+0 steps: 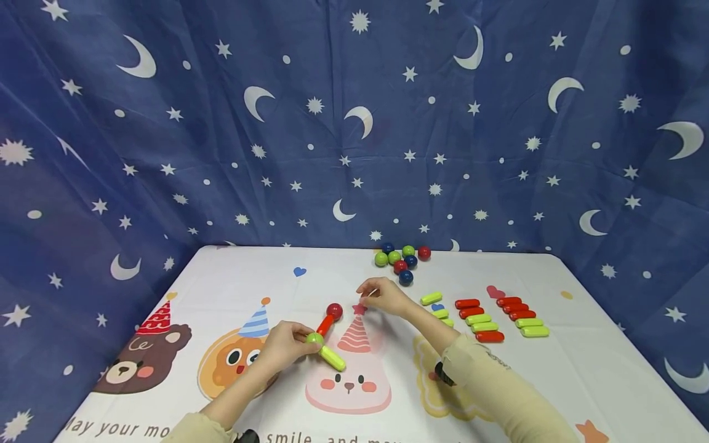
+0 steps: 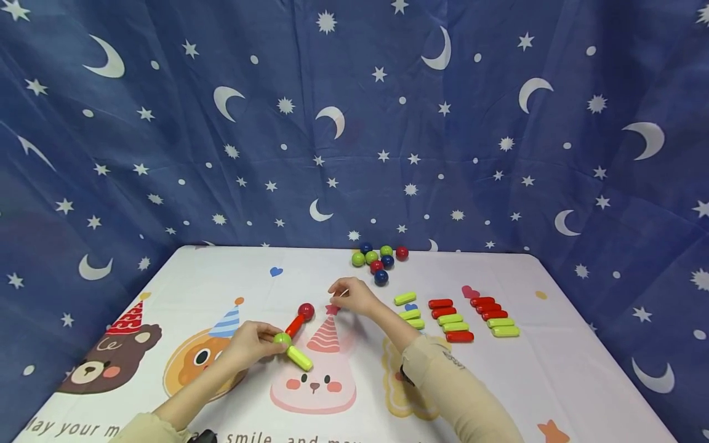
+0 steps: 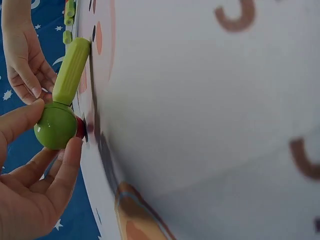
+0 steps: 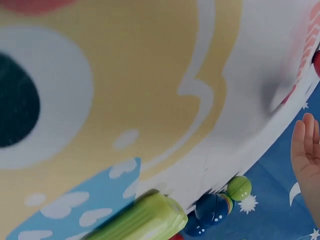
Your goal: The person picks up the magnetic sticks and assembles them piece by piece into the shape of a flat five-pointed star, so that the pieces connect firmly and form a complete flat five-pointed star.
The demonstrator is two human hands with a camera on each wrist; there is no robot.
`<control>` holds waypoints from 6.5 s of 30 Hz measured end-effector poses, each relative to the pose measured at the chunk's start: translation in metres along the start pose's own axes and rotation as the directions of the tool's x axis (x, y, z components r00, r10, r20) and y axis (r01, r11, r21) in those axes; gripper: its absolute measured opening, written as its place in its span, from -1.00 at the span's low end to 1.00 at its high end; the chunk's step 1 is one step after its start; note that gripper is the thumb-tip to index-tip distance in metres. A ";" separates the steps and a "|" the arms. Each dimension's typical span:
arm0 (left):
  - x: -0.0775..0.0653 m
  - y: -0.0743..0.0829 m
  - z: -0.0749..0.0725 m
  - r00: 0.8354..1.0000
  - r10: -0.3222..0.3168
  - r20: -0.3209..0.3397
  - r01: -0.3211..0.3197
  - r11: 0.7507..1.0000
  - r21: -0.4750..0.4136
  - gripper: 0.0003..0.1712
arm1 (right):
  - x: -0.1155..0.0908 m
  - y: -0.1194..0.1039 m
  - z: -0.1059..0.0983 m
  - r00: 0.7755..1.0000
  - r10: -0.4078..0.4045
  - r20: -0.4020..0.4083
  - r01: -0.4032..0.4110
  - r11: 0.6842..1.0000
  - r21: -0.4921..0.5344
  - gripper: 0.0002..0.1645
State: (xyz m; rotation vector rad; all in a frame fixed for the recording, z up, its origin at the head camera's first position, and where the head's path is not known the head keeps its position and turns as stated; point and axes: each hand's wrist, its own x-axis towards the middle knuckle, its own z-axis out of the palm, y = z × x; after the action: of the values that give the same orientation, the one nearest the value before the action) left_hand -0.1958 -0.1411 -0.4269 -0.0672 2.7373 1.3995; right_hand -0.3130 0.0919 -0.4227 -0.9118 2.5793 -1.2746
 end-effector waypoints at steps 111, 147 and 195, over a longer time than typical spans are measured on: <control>0.028 -0.005 0.006 0.790 0.531 0.305 -0.606 0.603 0.519 -0.82 | -0.041 -0.018 0.020 0.985 0.103 0.135 -0.104 0.995 0.000 -0.74; 0.016 0.001 0.002 0.762 0.536 0.363 -0.646 0.589 0.486 -0.84 | -0.072 -0.008 -0.009 0.976 0.066 0.206 -0.039 0.991 -0.129 -0.69; -0.011 0.028 0.038 0.882 0.405 0.241 -0.471 0.775 0.421 -0.81 | -0.119 0.044 -0.072 0.990 0.139 0.013 -0.096 0.749 -0.655 -0.78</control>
State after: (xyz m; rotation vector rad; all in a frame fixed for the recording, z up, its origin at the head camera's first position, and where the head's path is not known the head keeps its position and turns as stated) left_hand -0.1850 -0.0942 -0.4259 0.7146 2.9957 0.7023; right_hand -0.2627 0.2289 -0.4279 -0.8221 3.0104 -0.2618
